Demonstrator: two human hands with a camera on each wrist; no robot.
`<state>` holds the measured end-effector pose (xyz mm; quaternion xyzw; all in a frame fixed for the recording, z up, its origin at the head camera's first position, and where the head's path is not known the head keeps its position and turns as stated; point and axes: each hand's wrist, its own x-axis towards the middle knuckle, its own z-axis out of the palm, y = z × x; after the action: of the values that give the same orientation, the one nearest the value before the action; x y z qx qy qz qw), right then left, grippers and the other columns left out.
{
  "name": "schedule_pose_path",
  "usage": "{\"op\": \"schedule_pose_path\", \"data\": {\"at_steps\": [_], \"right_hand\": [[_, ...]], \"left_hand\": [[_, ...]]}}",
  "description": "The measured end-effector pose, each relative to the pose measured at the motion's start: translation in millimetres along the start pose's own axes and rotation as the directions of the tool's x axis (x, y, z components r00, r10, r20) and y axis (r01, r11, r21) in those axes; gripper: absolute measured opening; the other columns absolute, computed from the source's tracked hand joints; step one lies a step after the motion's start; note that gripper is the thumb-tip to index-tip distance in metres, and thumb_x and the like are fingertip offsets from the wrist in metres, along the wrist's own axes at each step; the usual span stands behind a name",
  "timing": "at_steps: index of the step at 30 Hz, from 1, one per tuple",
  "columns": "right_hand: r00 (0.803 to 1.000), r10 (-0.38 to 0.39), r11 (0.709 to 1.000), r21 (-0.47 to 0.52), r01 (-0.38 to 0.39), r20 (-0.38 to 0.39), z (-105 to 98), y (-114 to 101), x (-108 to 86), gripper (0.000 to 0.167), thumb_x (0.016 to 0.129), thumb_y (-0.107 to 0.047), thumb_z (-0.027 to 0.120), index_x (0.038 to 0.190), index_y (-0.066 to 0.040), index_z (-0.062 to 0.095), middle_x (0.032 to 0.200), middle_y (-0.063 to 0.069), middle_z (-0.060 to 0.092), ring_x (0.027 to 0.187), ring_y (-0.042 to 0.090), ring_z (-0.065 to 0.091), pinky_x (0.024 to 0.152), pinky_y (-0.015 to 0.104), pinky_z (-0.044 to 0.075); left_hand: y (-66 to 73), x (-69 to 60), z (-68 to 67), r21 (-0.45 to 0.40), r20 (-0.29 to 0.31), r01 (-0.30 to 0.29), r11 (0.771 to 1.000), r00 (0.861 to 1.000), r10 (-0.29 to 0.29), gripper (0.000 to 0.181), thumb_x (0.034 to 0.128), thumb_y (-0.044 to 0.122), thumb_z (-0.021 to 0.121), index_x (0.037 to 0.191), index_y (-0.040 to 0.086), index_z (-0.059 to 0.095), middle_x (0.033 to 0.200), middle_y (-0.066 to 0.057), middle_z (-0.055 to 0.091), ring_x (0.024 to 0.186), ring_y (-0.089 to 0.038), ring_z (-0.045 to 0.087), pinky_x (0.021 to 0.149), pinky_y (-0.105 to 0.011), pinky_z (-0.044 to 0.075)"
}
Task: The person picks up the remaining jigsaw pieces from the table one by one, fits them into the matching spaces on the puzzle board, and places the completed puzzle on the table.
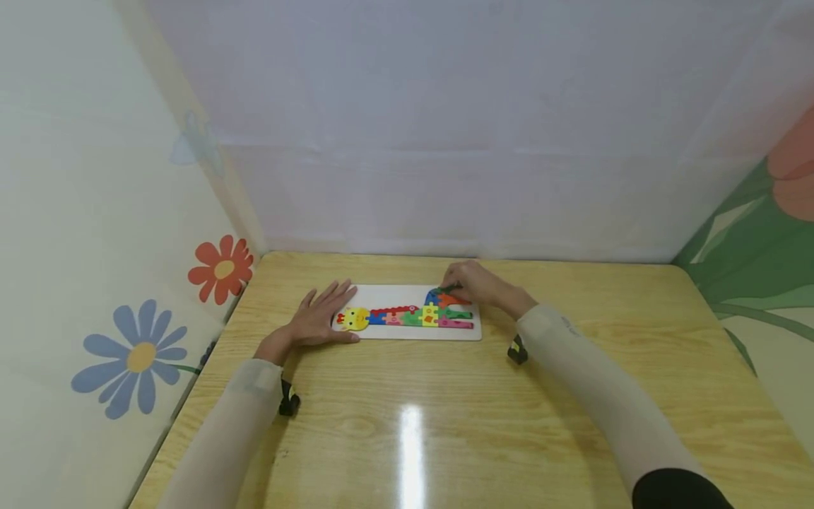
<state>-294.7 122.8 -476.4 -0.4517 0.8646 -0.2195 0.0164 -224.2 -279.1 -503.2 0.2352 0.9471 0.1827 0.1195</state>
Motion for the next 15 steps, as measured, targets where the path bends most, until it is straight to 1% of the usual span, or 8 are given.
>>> {"op": "schedule_pose_path", "data": {"at_steps": [4,9,15], "right_hand": [[1.000,0.004,1.000,0.001,-0.004,0.002,0.3,0.6,0.3,0.019,0.090,0.003,0.080,0.109,0.002,0.081,0.105,0.015,0.077,0.098,0.028,0.074,0.088,0.038,0.062],[1.000,0.019,1.000,0.001,-0.019,0.003,1.6,2.1,1.2,0.020,0.089,0.003,0.080,0.109,0.001,0.081,0.104,0.014,0.076,0.095,0.026,0.073,0.085,0.035,0.062],[0.999,0.031,1.000,0.005,-0.031,-0.009,3.2,-7.7,-4.1,0.018,0.088,0.004,0.079,0.106,0.001,0.081,0.103,0.015,0.076,0.094,0.027,0.073,0.084,0.035,0.062]], "left_hand": [[-0.9,0.9,0.4,-0.005,0.000,0.000,1.000,1.000,0.000,0.115,0.0875,0.068,0.073,0.171,0.013,0.016,0.179,-0.011,0.007,0.164,-0.037,-0.001,0.125,-0.069,-0.005],[-1.2,1.2,0.7,-0.003,0.001,0.005,1.000,1.000,-0.005,0.115,0.0871,0.069,0.073,0.171,0.013,0.017,0.179,-0.011,0.008,0.164,-0.038,-0.001,0.125,-0.069,-0.006],[-3.6,-1.4,0.3,0.003,0.005,-0.014,1.000,1.000,0.014,0.116,0.0869,0.070,0.072,0.171,0.013,0.018,0.179,-0.012,0.008,0.164,-0.039,0.000,0.125,-0.069,-0.006]]}}
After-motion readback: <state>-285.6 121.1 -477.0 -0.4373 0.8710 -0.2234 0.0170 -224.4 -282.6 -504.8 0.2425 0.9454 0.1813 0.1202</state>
